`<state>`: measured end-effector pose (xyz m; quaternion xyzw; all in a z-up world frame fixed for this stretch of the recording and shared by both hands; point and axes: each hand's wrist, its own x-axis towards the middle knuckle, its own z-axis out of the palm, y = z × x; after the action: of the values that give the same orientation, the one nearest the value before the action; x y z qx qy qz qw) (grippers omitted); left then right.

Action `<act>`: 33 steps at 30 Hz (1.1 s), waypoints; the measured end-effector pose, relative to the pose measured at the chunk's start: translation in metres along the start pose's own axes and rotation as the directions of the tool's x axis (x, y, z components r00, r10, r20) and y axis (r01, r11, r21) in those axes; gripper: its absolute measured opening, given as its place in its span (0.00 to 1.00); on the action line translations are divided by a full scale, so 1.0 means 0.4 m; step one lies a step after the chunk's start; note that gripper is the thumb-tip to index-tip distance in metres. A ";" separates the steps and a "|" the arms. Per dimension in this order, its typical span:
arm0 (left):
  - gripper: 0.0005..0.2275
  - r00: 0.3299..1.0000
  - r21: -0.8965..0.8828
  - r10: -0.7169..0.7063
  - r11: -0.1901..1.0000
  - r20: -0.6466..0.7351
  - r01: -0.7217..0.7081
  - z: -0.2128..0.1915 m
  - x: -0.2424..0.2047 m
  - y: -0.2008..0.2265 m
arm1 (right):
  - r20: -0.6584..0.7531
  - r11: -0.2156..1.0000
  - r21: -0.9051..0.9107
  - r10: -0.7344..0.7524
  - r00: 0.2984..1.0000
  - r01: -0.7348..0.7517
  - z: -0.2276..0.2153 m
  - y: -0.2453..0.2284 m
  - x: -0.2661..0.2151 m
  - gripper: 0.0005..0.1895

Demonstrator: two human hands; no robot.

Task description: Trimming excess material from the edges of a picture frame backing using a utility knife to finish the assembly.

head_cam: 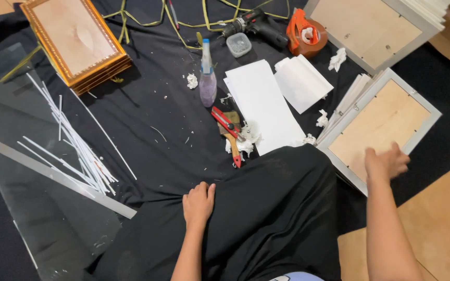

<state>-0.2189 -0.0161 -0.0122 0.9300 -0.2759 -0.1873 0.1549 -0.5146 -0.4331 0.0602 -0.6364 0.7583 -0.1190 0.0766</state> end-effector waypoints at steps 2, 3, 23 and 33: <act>0.17 1.000 0.002 0.004 1.000 -0.001 -0.004 -0.007 0.002 0.000 | 0.132 0.984 0.168 -0.077 0.988 0.054 -0.017 -0.149 -0.057 0.31; 0.17 1.000 0.003 0.012 1.000 0.003 -0.012 -0.008 0.001 0.001 | 0.245 0.940 0.333 -0.168 0.955 0.080 -0.028 -0.220 -0.085 0.27; 0.08 0.976 -0.539 -0.177 0.838 -0.127 0.081 0.000 0.060 -0.069 | 0.181 0.320 0.404 -0.946 0.268 0.857 0.395 -0.544 -0.540 0.21; 0.08 0.849 -0.670 -0.368 0.742 -0.380 0.022 -0.178 0.551 -0.412 | 0.430 0.641 0.203 -0.737 0.521 0.740 0.385 -0.589 -0.529 0.32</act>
<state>0.0584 0.0031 -0.0719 0.8597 -0.0437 -0.0443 0.5070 -0.2126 -0.2760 -0.0295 -0.9054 0.3735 0.0217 0.2006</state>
